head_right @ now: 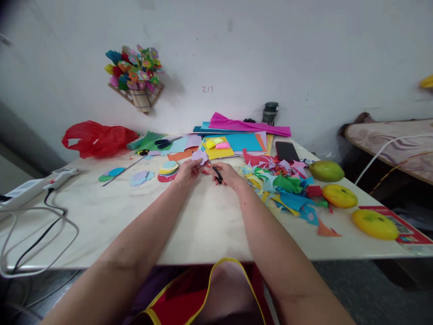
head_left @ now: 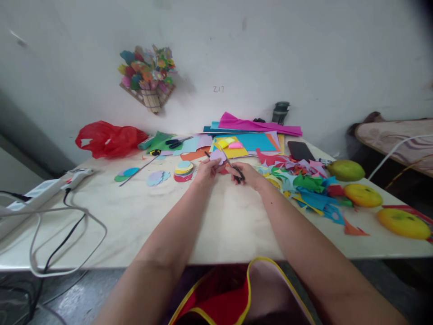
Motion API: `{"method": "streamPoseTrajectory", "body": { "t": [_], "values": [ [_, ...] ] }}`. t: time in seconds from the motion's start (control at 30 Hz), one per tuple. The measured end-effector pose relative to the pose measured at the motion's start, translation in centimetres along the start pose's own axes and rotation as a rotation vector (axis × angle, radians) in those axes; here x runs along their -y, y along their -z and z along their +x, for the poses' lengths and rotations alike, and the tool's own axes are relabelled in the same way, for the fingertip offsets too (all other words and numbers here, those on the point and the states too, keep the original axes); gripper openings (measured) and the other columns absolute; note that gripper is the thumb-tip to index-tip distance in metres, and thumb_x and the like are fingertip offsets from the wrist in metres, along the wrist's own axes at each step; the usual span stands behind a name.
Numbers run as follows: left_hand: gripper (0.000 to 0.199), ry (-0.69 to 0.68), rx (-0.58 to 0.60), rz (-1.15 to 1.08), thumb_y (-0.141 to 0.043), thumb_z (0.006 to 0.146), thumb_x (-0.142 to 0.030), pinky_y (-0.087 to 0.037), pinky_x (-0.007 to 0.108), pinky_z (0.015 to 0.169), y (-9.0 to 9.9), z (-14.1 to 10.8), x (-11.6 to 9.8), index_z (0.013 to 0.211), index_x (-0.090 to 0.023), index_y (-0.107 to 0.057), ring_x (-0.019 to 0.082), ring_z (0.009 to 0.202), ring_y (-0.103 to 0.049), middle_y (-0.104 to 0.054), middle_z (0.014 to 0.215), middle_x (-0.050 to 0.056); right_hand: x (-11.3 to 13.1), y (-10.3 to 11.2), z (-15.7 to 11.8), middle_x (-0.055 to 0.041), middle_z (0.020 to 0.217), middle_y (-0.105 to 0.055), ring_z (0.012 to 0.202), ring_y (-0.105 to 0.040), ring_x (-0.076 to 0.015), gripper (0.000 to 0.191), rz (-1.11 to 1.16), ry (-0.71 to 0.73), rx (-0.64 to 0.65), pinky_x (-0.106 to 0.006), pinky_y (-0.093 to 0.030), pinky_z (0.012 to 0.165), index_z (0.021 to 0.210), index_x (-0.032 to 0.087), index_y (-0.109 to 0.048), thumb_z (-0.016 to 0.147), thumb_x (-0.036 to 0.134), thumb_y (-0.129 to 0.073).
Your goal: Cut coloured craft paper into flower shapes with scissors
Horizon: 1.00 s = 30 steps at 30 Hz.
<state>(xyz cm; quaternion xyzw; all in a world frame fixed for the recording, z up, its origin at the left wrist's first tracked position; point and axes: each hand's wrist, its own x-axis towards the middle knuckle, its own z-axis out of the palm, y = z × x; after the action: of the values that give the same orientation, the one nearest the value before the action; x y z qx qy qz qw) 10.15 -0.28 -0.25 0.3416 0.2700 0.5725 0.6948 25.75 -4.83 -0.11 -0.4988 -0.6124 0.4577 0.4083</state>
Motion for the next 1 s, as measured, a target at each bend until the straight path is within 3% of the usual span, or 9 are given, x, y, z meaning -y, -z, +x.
{"method": "streamPoseTrajectory", "body": {
  "t": [0.23, 1.0],
  "values": [
    [0.014, -0.004, 0.001, -0.014, -0.067, 0.069, -0.001, -0.057, 0.031, 0.077, -0.13, -0.11, -0.03, 0.081, -0.008, -0.065, 0.017, 0.069, -0.07, -0.071, 0.074, 0.006, 0.15, -0.08, -0.13, 0.002, 0.06, -0.06, 0.043, -0.053, -0.0067, 0.027, 0.038, -0.006, -0.008, -0.016, -0.028, 0.032, 0.085, 0.016, -0.058, 0.079, 0.039, -0.069],
    [0.021, 0.002, -0.021, -0.006, -0.069, 0.068, -0.003, -0.056, 0.031, 0.078, -0.09, -0.1, -0.02, 0.087, -0.009, -0.065, 0.019, 0.072, -0.071, -0.072, 0.076, 0.007, -0.12, -0.12, 0.16, 0.0027, 0.059, -0.059, 0.043, -0.052, -0.0071, 0.028, 0.037, -0.008, -0.012, -0.016, -0.028, 0.033, 0.086, 0.017, -0.058, 0.078, 0.041, -0.069]
  ]
}}
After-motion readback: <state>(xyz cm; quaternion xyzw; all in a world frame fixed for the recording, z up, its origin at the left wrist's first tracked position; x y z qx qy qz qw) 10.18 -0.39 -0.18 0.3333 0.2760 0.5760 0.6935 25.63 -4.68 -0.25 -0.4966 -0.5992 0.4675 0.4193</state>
